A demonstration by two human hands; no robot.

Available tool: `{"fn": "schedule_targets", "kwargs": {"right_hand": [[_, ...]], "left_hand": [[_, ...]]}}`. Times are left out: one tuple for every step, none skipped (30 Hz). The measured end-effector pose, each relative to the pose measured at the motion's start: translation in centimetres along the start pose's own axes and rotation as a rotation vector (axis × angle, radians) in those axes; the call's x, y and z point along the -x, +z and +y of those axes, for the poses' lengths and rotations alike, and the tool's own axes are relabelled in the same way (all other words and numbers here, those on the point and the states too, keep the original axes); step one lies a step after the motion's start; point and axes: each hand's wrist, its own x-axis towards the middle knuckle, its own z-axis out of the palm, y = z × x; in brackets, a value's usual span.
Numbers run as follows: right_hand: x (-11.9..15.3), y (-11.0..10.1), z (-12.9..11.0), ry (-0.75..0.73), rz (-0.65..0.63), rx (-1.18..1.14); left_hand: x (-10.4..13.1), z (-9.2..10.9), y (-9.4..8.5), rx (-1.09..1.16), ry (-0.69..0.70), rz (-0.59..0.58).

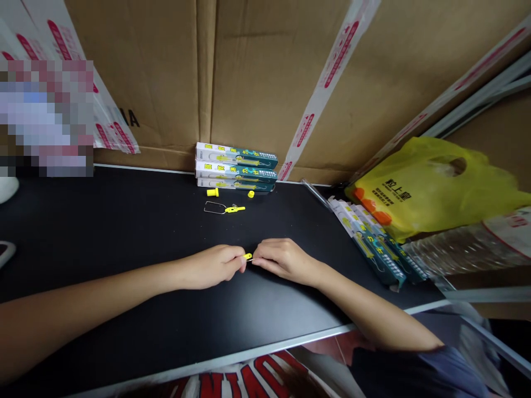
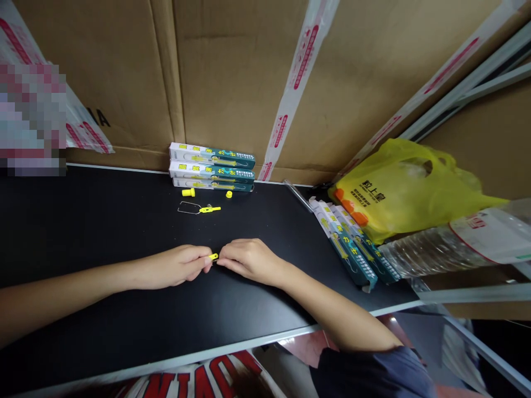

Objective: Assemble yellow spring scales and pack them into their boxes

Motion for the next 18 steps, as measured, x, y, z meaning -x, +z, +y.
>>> {"fn": "schedule_targets", "kwargs": {"right_hand": [[0.0,-0.1,0.0,-0.004,-0.009,0.009],[0.0,-0.1,0.0,-0.003,-0.013,0.011],[0.1,-0.1,0.0,0.004,-0.011,0.003],[0.1,0.0,0.0,0.014,-0.001,-0.013],[0.1,0.1,0.0,0.027,0.016,-0.033],[0.2,0.2,0.0,0.037,0.04,-0.054],[0.2,0.4,0.0,0.045,0.069,-0.075],[0.2,0.5,0.0,0.048,0.1,-0.092],[0.2,0.7,0.1,0.049,0.129,-0.106],[0.2,0.8,0.1,0.049,0.153,-0.12],[0.1,0.9,0.1,0.049,0.171,-0.133],[0.1,1.0,0.1,0.051,0.183,-0.145],[0.0,1.0,0.1,0.054,0.191,-0.157],[0.0,1.0,0.1,0.057,0.193,-0.167],[0.0,0.9,0.1,0.058,0.186,-0.171],[0.0,0.8,0.1,0.055,0.168,-0.169],[0.0,0.6,0.1,0.049,0.142,-0.162],[0.0,0.5,0.1,0.042,0.109,-0.151]], "left_hand": [[0.0,-0.1,0.0,0.01,-0.011,-0.002],[-0.1,-0.1,0.1,0.018,-0.016,-0.005],[-0.1,-0.2,0.1,0.027,-0.017,-0.01],[-0.2,-0.2,0.1,0.04,-0.016,-0.009],[-0.2,-0.2,0.2,0.054,-0.015,-0.005],[-0.2,-0.1,0.2,0.069,-0.016,-0.001],[-0.2,-0.1,0.3,0.081,-0.018,0.003],[-0.1,0.0,0.3,0.09,-0.019,0.007],[-0.1,0.0,0.4,0.094,-0.018,0.01],[0.0,0.1,0.4,0.095,-0.015,0.009],[0.0,0.1,0.4,0.094,-0.011,0.007],[0.0,0.1,0.4,0.096,-0.005,0.004],[0.1,0.1,0.4,0.099,0.001,0.001],[0.1,0.0,0.4,0.104,0.005,-0.005],[0.0,0.0,0.4,0.115,0.005,-0.012],[0.0,-0.1,0.4,0.131,-0.002,-0.02],[-0.1,-0.1,0.4,0.152,-0.017,-0.03],[-0.1,-0.1,0.4,0.178,-0.04,-0.043]]}}
